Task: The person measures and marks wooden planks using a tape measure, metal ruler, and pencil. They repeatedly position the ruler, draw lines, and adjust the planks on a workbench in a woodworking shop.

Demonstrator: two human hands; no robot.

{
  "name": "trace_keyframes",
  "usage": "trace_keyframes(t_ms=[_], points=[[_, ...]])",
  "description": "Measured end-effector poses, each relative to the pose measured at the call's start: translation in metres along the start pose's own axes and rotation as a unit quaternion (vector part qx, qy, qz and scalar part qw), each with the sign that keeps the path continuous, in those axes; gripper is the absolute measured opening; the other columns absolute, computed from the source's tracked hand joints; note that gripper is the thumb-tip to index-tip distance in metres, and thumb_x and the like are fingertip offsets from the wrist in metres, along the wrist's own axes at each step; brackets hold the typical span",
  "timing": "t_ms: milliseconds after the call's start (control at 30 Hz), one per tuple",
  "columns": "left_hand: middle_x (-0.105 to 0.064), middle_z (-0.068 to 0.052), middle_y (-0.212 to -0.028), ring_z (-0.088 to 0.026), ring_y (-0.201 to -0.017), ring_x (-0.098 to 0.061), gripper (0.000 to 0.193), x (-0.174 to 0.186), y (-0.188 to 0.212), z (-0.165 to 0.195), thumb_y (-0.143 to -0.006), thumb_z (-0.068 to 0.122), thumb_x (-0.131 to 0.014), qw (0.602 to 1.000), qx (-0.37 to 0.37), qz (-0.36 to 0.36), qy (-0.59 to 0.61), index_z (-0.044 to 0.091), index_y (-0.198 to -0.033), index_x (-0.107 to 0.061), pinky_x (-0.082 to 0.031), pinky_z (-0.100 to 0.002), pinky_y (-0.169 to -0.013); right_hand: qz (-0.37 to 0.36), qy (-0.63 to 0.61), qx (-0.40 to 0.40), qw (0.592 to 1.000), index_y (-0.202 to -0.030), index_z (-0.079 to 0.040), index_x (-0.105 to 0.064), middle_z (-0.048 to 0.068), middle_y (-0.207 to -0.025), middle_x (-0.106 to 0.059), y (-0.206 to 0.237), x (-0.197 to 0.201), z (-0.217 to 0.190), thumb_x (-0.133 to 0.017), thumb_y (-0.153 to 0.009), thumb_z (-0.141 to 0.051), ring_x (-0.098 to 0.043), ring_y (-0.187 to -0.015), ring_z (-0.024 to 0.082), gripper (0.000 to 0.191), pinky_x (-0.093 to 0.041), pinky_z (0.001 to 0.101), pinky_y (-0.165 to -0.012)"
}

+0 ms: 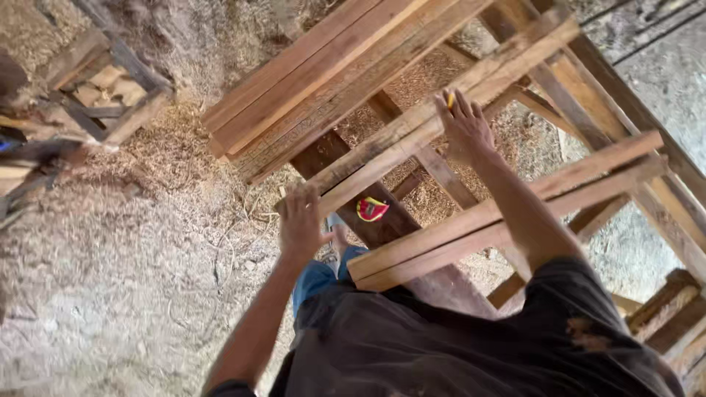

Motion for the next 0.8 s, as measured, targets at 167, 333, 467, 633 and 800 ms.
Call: trace_keyframes(t_ms=[167, 333, 467, 633, 800], points=[[-0.042, -0.023, -0.143, -0.041, -0.133, -0.042, 0.125, -0.019, -0.021, -0.043, -0.059, 0.036, -0.093, 0.998, 0.044, -0.048, -0.005, 0.008, -0.161, -0.025, -0.033, -0.055, -0.111, -0.138, 0.165, 0.156, 0.964, -0.162, -0.015, -0.007, 0.015, -0.168, -0.011, -0.070, -0.016, -0.021, -0.091, -0.069, -0.047, -0.012, -0.157, 0.030, 0.129, -0.008, 0.0490, -0.128], [-0.049, -0.020, -0.129, -0.039, -0.121, -0.049, 0.119, 0.014, -0.025, -0.056, -0.060, 0.031, -0.092, 0.994, 0.038, 0.078, 0.065, 0.011, -0.159, -0.029, -0.038, -0.056, -0.105, -0.026, 0.289, 0.236, 0.927, -0.163, -0.015, -0.024, 0.016, -0.171, -0.024, -0.109, 0.016, -0.025, -0.084, -0.079, -0.032, -0.024, -0.155, 0.027, 0.105, -0.013, 0.0503, -0.125], [-0.049, -0.019, -0.131, -0.039, -0.120, -0.048, 0.117, 0.048, -0.043, -0.077, -0.064, 0.034, -0.093, 0.995, 0.061, 0.065, 0.054, 0.015, -0.160, -0.029, -0.037, -0.057, -0.104, -0.045, 0.185, 0.221, 0.957, -0.157, -0.005, -0.034, 0.019, -0.162, -0.038, -0.158, 0.050, -0.020, -0.091, -0.070, -0.040, -0.037, -0.149, 0.032, 0.109, -0.024, 0.0480, -0.126], [-0.041, -0.022, -0.145, -0.040, -0.134, -0.042, 0.123, 0.059, -0.077, -0.117, -0.057, 0.037, -0.094, 0.995, 0.080, 0.061, -0.021, 0.016, -0.159, -0.028, -0.035, -0.056, -0.110, 0.077, 0.157, 0.222, 0.959, -0.160, -0.006, -0.037, 0.021, -0.154, -0.047, -0.184, 0.072, -0.034, -0.087, -0.075, -0.019, -0.044, -0.142, 0.032, 0.099, -0.035, 0.0477, -0.118], [-0.033, -0.019, -0.159, -0.039, -0.146, -0.036, 0.112, 0.049, -0.075, -0.127, -0.070, 0.041, -0.091, 0.989, 0.086, 0.085, -0.082, 0.017, -0.162, -0.031, -0.034, -0.056, -0.117, 0.141, -0.009, 0.143, 0.980, -0.158, -0.011, -0.046, 0.019, -0.151, -0.054, -0.143, 0.062, -0.031, -0.079, -0.092, -0.011, -0.051, -0.141, 0.033, 0.073, -0.042, 0.0474, -0.115]])
Point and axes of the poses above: each hand's wrist, its own y-axis away from the middle knuckle, its own x-axis out of the back of the hand, z = x × y, the point moved 8 cm from there along -y, towards the middle knuckle
